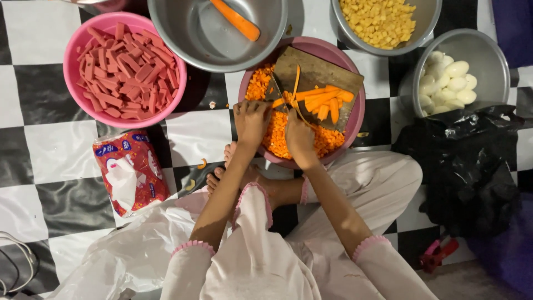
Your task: A person sitting on the floor is peeling and chopping carrots into small pieces on a wooden cutting board.
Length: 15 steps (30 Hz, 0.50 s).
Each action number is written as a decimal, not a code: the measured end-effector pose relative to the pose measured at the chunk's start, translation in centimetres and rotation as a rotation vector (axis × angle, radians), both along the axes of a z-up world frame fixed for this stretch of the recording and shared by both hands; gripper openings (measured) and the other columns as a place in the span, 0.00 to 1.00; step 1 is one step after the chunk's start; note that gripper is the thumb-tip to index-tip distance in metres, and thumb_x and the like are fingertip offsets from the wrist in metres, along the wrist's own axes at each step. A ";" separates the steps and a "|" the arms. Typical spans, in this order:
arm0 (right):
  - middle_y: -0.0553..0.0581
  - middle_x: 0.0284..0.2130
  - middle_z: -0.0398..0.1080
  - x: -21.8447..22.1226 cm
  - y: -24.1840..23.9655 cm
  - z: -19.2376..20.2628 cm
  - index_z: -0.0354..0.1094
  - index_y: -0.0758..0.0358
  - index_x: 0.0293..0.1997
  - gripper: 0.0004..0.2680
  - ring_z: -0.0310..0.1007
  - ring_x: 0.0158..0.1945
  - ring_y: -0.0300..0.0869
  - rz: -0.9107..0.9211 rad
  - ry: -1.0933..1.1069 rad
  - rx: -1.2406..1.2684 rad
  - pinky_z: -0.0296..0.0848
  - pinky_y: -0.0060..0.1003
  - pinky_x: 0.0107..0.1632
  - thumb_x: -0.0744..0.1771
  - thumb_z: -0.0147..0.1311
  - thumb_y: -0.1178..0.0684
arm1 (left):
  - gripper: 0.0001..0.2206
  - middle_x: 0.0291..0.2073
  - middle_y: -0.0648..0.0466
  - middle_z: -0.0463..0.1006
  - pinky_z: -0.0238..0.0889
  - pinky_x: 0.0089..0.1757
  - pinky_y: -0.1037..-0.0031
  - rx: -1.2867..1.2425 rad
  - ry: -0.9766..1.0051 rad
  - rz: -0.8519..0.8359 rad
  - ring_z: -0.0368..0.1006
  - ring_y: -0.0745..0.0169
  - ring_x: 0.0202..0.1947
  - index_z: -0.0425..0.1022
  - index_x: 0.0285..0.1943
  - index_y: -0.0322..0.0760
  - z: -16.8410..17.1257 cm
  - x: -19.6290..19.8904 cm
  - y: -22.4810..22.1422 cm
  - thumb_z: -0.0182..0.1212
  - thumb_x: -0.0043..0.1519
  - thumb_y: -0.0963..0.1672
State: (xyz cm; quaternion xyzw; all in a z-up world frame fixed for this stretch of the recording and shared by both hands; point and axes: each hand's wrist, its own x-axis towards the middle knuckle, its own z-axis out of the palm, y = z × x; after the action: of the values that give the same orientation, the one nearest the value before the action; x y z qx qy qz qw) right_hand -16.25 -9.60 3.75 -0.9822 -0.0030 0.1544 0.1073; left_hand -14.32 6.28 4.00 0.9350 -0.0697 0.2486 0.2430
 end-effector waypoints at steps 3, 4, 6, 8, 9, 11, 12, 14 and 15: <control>0.76 0.26 0.73 0.4 -0.2 -0.9 0.57 0.69 0.65 0.14 0.79 0.30 0.63 0.023 0.016 -0.078 0.79 0.55 0.27 0.71 0.43 0.58 | 0.10 0.27 0.57 0.76 0.58 0.44 0.64 -0.015 0.029 -0.001 0.72 0.57 0.37 0.83 0.38 0.47 -0.1 -0.2 0.0 0.78 0.50 0.43; 0.76 0.26 0.73 0.3 -0.1 -0.5 0.56 0.70 0.66 0.15 0.79 0.29 0.63 0.003 0.031 -0.057 0.79 0.56 0.27 0.71 0.42 0.59 | 0.10 0.26 0.57 0.75 0.58 0.44 0.64 -0.006 0.036 0.001 0.72 0.57 0.36 0.83 0.38 0.47 -0.1 -0.3 0.0 0.78 0.50 0.43; 0.76 0.26 0.73 0.7 -0.1 -0.5 0.56 0.70 0.66 0.15 0.79 0.29 0.63 -0.014 0.031 -0.035 0.78 0.57 0.27 0.71 0.42 0.59 | 0.10 0.26 0.57 0.75 0.58 0.43 0.65 0.004 0.027 0.006 0.71 0.58 0.36 0.82 0.38 0.48 0.3 0.0 0.1 0.78 0.50 0.44; 0.76 0.26 0.73 0.8 -0.6 -1.3 0.55 0.72 0.66 0.15 0.79 0.31 0.63 0.026 0.015 -0.032 0.78 0.57 0.29 0.71 0.39 0.59 | 0.07 0.25 0.58 0.73 0.56 0.43 0.66 -0.012 0.032 0.019 0.70 0.59 0.36 0.81 0.36 0.45 0.5 -0.2 -0.2 0.76 0.55 0.44; 0.76 0.26 0.73 0.7 -0.6 -0.3 0.55 0.72 0.66 0.15 0.79 0.31 0.63 0.023 0.010 -0.031 0.78 0.57 0.29 0.71 0.39 0.59 | 0.07 0.25 0.58 0.73 0.56 0.43 0.66 -0.012 0.027 0.016 0.70 0.59 0.36 0.81 0.36 0.45 0.8 -0.3 -0.2 0.76 0.55 0.44; 0.78 0.29 0.74 0.6 -0.5 1.7 0.52 0.74 0.68 0.16 0.79 0.34 0.66 -0.008 0.001 0.082 0.79 0.58 0.31 0.71 0.39 0.60 | 0.10 0.25 0.59 0.69 0.54 0.44 0.67 0.016 0.043 0.015 0.69 0.62 0.36 0.79 0.37 0.47 1.1 -0.7 -0.2 0.76 0.51 0.42; 0.78 0.29 0.74 0.6 -0.1 2.1 0.52 0.74 0.68 0.16 0.79 0.34 0.66 -0.008 0.001 0.084 0.79 0.58 0.31 0.71 0.39 0.60 | 0.10 0.25 0.59 0.69 0.54 0.44 0.67 0.018 0.043 0.015 0.69 0.62 0.36 0.79 0.37 0.47 0.8 -0.5 -0.2 0.76 0.51 0.42; 0.75 0.27 0.74 0.4 0.5 3.0 0.54 0.73 0.67 0.16 0.79 0.31 0.62 0.012 -0.021 0.008 0.80 0.54 0.29 0.71 0.40 0.59 | 0.09 0.27 0.56 0.72 0.54 0.45 0.65 0.031 0.047 0.014 0.69 0.60 0.37 0.79 0.39 0.42 0.0 -0.2 -0.4 0.76 0.54 0.44; 0.75 0.27 0.74 0.5 0.8 2.1 0.54 0.73 0.67 0.16 0.79 0.31 0.62 0.012 -0.024 0.007 0.80 0.54 0.29 0.71 0.40 0.59 | 0.09 0.27 0.56 0.72 0.54 0.45 0.65 0.029 0.044 0.014 0.69 0.60 0.37 0.79 0.39 0.42 0.1 -0.1 -0.5 0.76 0.54 0.44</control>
State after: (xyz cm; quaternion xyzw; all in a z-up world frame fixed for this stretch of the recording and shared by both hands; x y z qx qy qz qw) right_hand -15.77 -8.78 5.88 -0.9835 -0.0109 0.1435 0.1096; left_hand -14.41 5.80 4.13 0.9443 -0.0613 0.2286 0.2289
